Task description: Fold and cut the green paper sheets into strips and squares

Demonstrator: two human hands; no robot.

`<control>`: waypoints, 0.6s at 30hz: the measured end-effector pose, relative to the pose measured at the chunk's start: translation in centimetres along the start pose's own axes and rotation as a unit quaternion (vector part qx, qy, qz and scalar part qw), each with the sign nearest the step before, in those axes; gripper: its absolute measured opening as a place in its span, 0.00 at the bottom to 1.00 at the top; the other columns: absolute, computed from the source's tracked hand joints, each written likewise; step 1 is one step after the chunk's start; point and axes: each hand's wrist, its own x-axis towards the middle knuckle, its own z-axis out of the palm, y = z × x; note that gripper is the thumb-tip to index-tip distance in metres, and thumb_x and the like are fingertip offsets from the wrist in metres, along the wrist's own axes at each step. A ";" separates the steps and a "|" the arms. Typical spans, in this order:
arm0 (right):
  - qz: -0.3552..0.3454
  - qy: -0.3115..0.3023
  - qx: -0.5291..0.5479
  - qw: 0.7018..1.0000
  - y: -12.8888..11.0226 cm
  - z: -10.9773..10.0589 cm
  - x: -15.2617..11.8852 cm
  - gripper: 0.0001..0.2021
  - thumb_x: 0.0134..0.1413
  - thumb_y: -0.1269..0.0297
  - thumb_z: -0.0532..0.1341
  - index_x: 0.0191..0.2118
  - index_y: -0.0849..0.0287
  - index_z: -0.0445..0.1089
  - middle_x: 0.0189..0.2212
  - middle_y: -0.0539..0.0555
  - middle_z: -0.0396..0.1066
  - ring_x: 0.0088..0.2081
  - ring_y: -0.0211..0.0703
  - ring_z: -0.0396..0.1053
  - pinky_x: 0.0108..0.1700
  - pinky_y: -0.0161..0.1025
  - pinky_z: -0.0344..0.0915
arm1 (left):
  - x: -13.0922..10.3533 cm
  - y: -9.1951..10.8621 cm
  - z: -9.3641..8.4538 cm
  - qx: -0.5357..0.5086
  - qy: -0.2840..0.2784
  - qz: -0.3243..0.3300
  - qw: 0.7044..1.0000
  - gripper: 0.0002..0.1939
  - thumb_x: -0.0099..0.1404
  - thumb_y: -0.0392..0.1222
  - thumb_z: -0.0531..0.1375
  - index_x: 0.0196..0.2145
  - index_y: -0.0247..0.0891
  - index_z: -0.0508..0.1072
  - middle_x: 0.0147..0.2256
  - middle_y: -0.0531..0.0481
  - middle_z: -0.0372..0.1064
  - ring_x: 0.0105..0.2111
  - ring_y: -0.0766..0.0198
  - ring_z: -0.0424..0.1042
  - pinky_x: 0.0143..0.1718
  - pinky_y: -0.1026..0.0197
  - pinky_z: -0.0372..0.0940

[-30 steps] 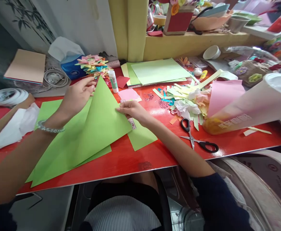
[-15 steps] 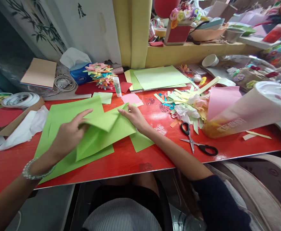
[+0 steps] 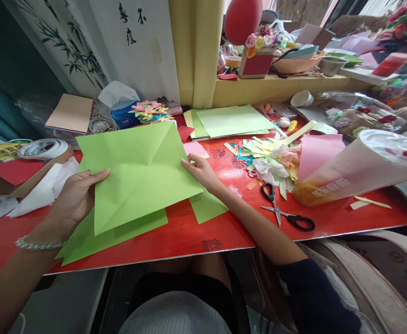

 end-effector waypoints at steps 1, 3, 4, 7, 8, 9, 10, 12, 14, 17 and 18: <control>-0.008 0.013 -0.015 1.000 -0.2 -0.1 0.1 0.18 0.54 0.48 0.60 0.27 0.56 0.58 0.24 0.48 0.61 0.25 0.35 0.60 0.24 0.35 0.58 | -0.1 0.2 0.2 -0.003 -0.001 -0.005 1.000 0.06 0.53 0.31 0.67 0.32 0.31 0.77 0.33 0.46 0.78 0.30 0.64 0.76 0.32 0.67 0.72; -0.022 0.040 -0.018 0.999 -1.0 -0.5 0.2 0.16 0.55 0.50 0.60 0.27 0.56 0.60 0.23 0.48 0.60 0.24 0.35 0.59 0.24 0.35 0.57 | -0.4 0.8 0.8 -0.013 0.001 -0.006 1.000 0.02 0.56 0.29 0.64 0.28 0.31 0.77 0.29 0.48 0.78 0.28 0.68 0.75 0.31 0.71 0.72; -0.028 0.053 -0.002 0.998 -1.5 -0.9 0.3 0.15 0.56 0.51 0.60 0.27 0.56 0.61 0.24 0.48 0.61 0.24 0.35 0.60 0.25 0.36 0.58 | -0.6 1.3 1.3 -0.017 0.002 -0.001 1.000 0.04 0.58 0.29 0.62 0.27 0.32 0.77 0.27 0.50 0.77 0.26 0.70 0.74 0.30 0.73 0.71; -0.048 0.124 0.095 0.987 -3.0 -3.2 0.6 0.08 0.57 0.59 0.60 0.31 0.56 0.65 0.26 0.49 0.64 0.26 0.34 0.63 0.29 0.35 0.62 | -0.8 3.3 3.0 -0.006 -0.025 0.071 0.997 0.09 0.63 0.31 0.59 0.28 0.35 0.77 0.25 0.55 0.75 0.22 0.74 0.72 0.27 0.74 0.69; -0.059 0.159 0.131 0.977 -3.4 -4.3 0.7 0.06 0.57 0.62 0.60 0.31 0.56 0.66 0.27 0.48 0.64 0.26 0.33 0.63 0.29 0.34 0.62 | -0.6 4.1 3.6 0.012 -0.049 0.113 0.992 0.09 0.65 0.34 0.58 0.30 0.35 0.77 0.26 0.55 0.76 0.24 0.73 0.73 0.28 0.73 0.70; -0.070 0.191 0.163 0.966 -3.7 -5.5 0.8 0.04 0.57 0.64 0.59 0.32 0.56 0.66 0.26 0.48 0.63 0.24 0.31 0.61 0.28 0.33 0.61 | -0.4 4.8 4.1 0.041 -0.076 0.156 0.984 0.10 0.66 0.38 0.57 0.33 0.35 0.77 0.27 0.54 0.76 0.27 0.71 0.75 0.30 0.70 0.71; -0.074 0.198 0.187 0.959 -3.8 -6.7 0.9 0.02 0.57 0.66 0.59 0.33 0.56 0.66 0.25 0.46 0.62 0.22 0.30 0.59 0.26 0.32 0.59 | 0.1 5.3 4.7 0.079 -0.101 0.196 0.972 0.11 0.67 0.42 0.56 0.36 0.35 0.77 0.29 0.52 0.77 0.30 0.68 0.76 0.33 0.67 0.72; -0.061 0.204 0.209 0.954 -3.7 -8.9 1.0 0.05 0.56 0.67 0.60 0.30 0.55 0.63 0.19 0.43 0.53 0.17 0.28 0.47 0.19 0.30 0.51 | 1.5 5.6 5.7 0.193 -0.158 0.242 0.938 0.15 0.67 0.47 0.56 0.39 0.34 0.76 0.34 0.48 0.77 0.36 0.63 0.77 0.38 0.61 0.72; -0.031 0.208 0.222 0.952 -3.3 -10.3 1.1 0.09 0.54 0.68 0.61 0.26 0.56 0.59 0.16 0.41 0.45 0.15 0.28 0.39 0.16 0.30 0.45 | 3.5 4.7 6.9 0.358 -0.233 0.231 0.874 0.14 0.64 0.48 0.58 0.40 0.35 0.76 0.38 0.46 0.77 0.39 0.60 0.75 0.42 0.57 0.70; -0.009 0.220 0.230 0.948 -2.9 -11.1 1.2 0.10 0.52 0.70 0.60 0.25 0.56 0.58 0.15 0.41 0.44 0.16 0.28 0.38 0.15 0.29 0.43 | 6.9 1.3 8.8 0.581 -0.332 0.269 0.693 0.13 0.65 0.39 0.55 0.44 0.36 0.75 0.46 0.44 0.74 0.45 0.58 0.72 0.47 0.54 0.65; -0.009 0.222 0.228 0.948 -2.8 -11.1 1.3 0.10 0.51 0.70 0.60 0.25 0.56 0.58 0.16 0.41 0.45 0.16 0.28 0.38 0.15 0.29 0.44 | 7.9 0.0 9.5 0.604 -0.377 0.313 0.629 0.18 0.63 0.31 0.53 0.49 0.37 0.72 0.51 0.44 0.70 0.50 0.58 0.69 0.50 0.55 0.64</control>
